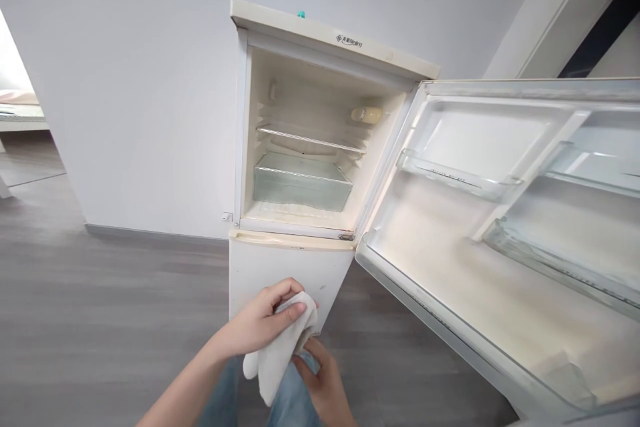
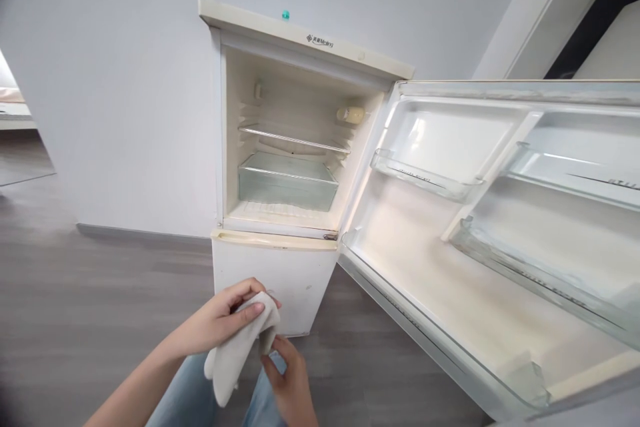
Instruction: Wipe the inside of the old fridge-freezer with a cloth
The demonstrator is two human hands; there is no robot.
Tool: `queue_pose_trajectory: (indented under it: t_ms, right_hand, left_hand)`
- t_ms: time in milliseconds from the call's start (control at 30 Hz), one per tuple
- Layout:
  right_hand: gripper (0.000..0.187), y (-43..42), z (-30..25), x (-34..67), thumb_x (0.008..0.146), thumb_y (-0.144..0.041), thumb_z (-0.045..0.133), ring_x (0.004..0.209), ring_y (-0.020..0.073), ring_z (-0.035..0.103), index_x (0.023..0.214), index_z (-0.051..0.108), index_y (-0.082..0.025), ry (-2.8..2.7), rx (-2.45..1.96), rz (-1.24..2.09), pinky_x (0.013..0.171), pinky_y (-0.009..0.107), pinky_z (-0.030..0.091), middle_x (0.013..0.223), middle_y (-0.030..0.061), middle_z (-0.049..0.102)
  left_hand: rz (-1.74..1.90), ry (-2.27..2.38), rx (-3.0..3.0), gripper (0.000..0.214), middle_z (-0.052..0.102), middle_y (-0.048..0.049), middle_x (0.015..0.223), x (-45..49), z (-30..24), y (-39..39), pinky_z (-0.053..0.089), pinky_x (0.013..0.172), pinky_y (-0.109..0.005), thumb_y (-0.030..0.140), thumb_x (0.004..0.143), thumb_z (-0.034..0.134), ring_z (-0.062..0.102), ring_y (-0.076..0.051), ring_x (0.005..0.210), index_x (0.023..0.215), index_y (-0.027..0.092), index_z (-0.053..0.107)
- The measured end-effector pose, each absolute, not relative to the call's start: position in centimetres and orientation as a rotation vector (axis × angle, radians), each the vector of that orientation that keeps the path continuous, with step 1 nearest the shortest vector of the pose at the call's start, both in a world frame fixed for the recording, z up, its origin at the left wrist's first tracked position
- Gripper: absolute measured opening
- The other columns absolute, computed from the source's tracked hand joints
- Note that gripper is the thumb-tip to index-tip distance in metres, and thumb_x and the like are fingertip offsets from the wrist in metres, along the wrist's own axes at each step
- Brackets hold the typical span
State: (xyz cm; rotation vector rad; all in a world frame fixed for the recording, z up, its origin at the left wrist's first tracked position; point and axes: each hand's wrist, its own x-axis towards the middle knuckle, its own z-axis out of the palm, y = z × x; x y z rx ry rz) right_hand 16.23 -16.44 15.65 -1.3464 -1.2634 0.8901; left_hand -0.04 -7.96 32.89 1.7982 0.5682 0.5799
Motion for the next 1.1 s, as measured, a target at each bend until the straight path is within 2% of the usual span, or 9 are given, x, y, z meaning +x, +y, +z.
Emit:
queue_pose_trajectory:
  t_ms: [133, 233, 333, 533, 667, 833, 933, 1033, 1100]
  right_hand:
    - [0.043, -16.7, 15.8, 18.4, 0.09, -0.054, 0.046, 0.096, 0.025, 0.062, 0.103, 0.07, -0.021, -1.232, -1.465, 0.864, 0.086, 0.033, 0.047, 0.1, 0.0099, 0.068]
    - [0.046, -17.2, 15.9, 20.4, 0.089, -0.06, 0.043, 0.079, 0.0204, 0.06, 0.1, 0.066, -0.021, -1.102, -1.559, 0.857, 0.071, 0.028, 0.046, 0.086, 0.0063, 0.065]
    - [0.045, -17.4, 16.6, 21.4, 0.086, -0.063, 0.045, 0.071, 0.0187, 0.056, 0.09, 0.064, -0.022, -1.108, -1.557, 0.865, 0.064, 0.026, 0.044, 0.077, 0.0033, 0.06]
    - [0.047, -17.6, 18.4, 21.0, 0.071, -0.054, 0.07, 0.089, 0.0231, 0.062, 0.104, 0.063, -0.023, -1.26, -1.501, 0.969, 0.076, 0.029, 0.05, 0.096, 0.0053, 0.066]
    - [0.04, -17.7, 18.8, 21.5, 0.085, -0.054, 0.053, 0.098, 0.0271, 0.064, 0.105, 0.072, -0.024, -1.344, -1.589, 0.834, 0.082, 0.033, 0.051, 0.105, 0.0102, 0.069]
    - [0.042, -18.0, 19.6, 23.3, 0.083, -0.057, 0.054, 0.11, 0.0286, 0.06, 0.108, 0.073, -0.029, -1.288, -1.644, 0.691, 0.081, 0.032, 0.056, 0.128, 0.0094, 0.059]
    - [0.043, -18.8, 20.7, 24.3, 0.079, -0.061, 0.057, 0.1, 0.0285, 0.063, 0.101, 0.076, -0.029, -1.189, -1.726, 0.579, 0.07, 0.032, 0.059, 0.126, 0.0105, 0.059]
    - [0.042, -19.5, 21.8, 25.0, 0.075, -0.064, 0.059, 0.103, 0.031, 0.059, 0.087, 0.078, -0.029, -1.177, -1.751, 0.287, 0.067, 0.034, 0.058, 0.114, 0.0121, 0.063]
    - [0.041, -19.9, 22.3, 25.2, 0.074, -0.066, 0.059, 0.1, 0.0318, 0.057, 0.081, 0.079, -0.03, -1.228, -1.769, 0.182, 0.062, 0.034, 0.056, 0.102, 0.0128, 0.065]
  left_hand:
    - [0.648, 0.733, 1.825, 0.029, 0.063, 0.002, 0.084, -2.3, 31.7, -6.6, 0.041, 0.076, -0.027, 0.051, 0.086, 0.045, 0.055, -0.015, 0.082, 0.09, 0.024, 0.055]
    - [0.626, 0.897, 1.824, 0.033, 0.043, 0.0081, 0.06, -3.8, 30.1, -5.5, 0.031, 0.058, -0.025, 0.055, 0.086, 0.041, 0.039, -0.011, 0.059, 0.09, 0.025, 0.051]
    - [0.603, 0.937, 1.788, 0.035, 0.038, 0.0096, 0.055, -4.4, 28.6, -4.6, 0.027, 0.055, -0.024, 0.058, 0.085, 0.039, 0.036, -0.01, 0.055, 0.092, 0.025, 0.048]
    - [0.642, 0.924, 1.666, 0.038, 0.041, 0.0102, 0.055, -4.6, 27.5, -3.6, 0.026, 0.052, -0.023, 0.06, 0.083, 0.043, 0.035, -0.009, 0.052, 0.092, 0.024, 0.046]
    - [0.692, 0.92, 1.595, 0.038, 0.038, 0.0115, 0.053, -4.7, 27.1, -3.2, 0.023, 0.05, -0.022, 0.06, 0.082, 0.046, 0.032, -0.008, 0.05, 0.092, 0.023, 0.047]
    - [0.68, 0.847, 1.538, 0.037, 0.057, 0.0058, 0.061, -4.6, 27.1, -3.8, 0.031, 0.053, -0.024, 0.058, 0.082, 0.047, 0.048, -0.011, 0.055, 0.093, 0.022, 0.049]
    - [0.621, 0.849, 1.567, 0.039, 0.056, 0.0046, 0.062, -4.4, 27.2, -4.4, 0.035, 0.057, -0.025, 0.058, 0.081, 0.047, 0.051, -0.013, 0.06, 0.09, 0.021, 0.052]
    - [0.599, 0.9, 1.662, 0.039, 0.041, 0.0082, 0.056, -4.2, 26.8, -4.7, 0.028, 0.056, -0.024, 0.058, 0.08, 0.049, 0.039, -0.01, 0.055, 0.073, 0.02, 0.051]
    - [0.615, 0.905, 1.685, 0.039, 0.042, 0.0081, 0.056, -4.0, 26.4, -4.8, 0.027, 0.057, -0.024, 0.057, 0.08, 0.05, 0.037, -0.009, 0.056, 0.07, 0.02, 0.052]
